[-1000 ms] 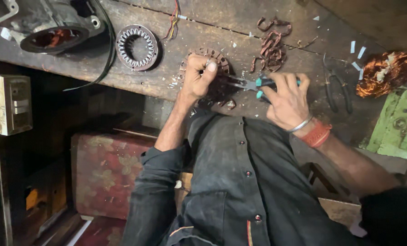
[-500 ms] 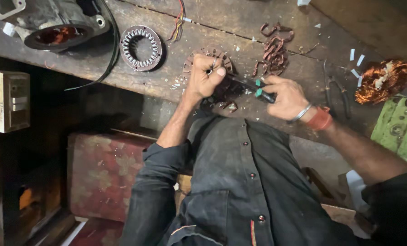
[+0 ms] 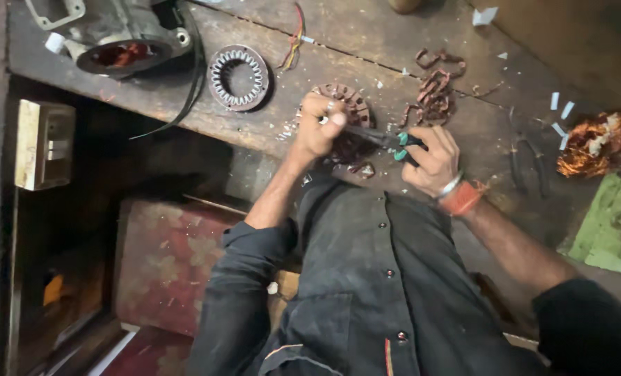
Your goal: The person uses pliers to pull and cut copper wire coils from a circular motor stator on a workbench. The removed copper pieces are gathered and placed into a pile on the table.
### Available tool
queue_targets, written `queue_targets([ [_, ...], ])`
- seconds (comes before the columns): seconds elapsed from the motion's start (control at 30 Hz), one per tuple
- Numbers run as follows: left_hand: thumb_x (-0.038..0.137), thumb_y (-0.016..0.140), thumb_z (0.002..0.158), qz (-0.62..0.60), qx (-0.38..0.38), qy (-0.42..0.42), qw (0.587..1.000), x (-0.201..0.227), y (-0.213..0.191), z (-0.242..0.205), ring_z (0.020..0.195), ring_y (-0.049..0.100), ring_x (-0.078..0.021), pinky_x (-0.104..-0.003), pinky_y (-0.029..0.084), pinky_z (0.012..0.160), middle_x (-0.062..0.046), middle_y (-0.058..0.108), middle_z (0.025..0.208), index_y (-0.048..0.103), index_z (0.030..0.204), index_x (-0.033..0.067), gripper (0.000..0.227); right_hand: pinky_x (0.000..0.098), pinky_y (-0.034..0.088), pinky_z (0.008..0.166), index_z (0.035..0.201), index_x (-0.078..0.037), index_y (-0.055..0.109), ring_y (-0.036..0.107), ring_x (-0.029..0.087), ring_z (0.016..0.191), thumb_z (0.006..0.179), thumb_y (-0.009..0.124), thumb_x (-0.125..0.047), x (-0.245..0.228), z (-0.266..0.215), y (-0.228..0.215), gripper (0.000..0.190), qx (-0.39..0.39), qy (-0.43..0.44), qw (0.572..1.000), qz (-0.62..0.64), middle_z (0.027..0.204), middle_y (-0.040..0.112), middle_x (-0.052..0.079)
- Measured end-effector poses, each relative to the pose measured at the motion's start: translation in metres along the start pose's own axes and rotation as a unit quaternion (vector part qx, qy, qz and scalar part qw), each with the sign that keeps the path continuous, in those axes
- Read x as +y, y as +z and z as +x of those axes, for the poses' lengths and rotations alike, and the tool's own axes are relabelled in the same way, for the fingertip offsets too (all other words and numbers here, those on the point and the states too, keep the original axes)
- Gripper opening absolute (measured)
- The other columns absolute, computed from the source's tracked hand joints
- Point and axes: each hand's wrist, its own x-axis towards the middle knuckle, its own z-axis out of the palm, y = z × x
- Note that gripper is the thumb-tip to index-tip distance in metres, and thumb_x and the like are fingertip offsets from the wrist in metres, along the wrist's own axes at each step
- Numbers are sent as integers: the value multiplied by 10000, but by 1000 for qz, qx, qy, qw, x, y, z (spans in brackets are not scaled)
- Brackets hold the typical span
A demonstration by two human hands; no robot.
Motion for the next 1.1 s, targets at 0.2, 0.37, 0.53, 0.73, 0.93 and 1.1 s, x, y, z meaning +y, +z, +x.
queue_targets([
  [0.2,486,576,978,34,8,-24,999,4,17,0,607,339,-152,-372,283,577,-45,309,642,361,693,42,569,501,379,988,1061,-43,735,554,349,1165,677,659,-107,2,-7,-36,396,-55,60,996,-48,1286,622,146],
  [0.37,444,551,1012,55,53,-10,997,16,30,-1,572,347,-149,-367,289,556,-44,330,622,355,686,36,558,566,321,1064,1091,-92,741,525,336,1263,672,683,-142,24,-2,-63,427,-151,31,981,-118,1328,605,109],
  [0.53,378,523,1028,77,87,4,993,15,32,2,566,340,-166,-367,279,568,-49,307,624,362,686,35,511,556,332,1064,1115,-110,742,528,325,1297,666,686,-164,26,19,-68,455,-171,-19,969,-175,1357,603,94],
  [0.73,335,519,1034,70,102,3,992,7,31,-2,557,349,-160,-368,291,555,-49,334,613,382,683,27,487,557,350,1048,1113,-141,753,530,310,1267,695,713,-202,14,22,-70,424,-185,-30,963,-192,1343,603,88],
  [0.93,301,541,1021,68,79,2,995,6,28,0,544,349,-156,-368,290,546,-42,342,596,395,666,26,472,544,364,1019,1095,-138,752,534,312,1251,664,694,-187,7,23,-72,437,-208,6,962,-177,1330,606,94],
  [1.1,289,573,1007,70,50,10,996,5,26,0,533,332,-166,-376,284,542,-51,318,591,383,645,23,487,495,388,992,1083,-120,760,537,296,1193,647,699,-202,9,29,-61,448,-211,-27,963,-165,1337,621,76],
])
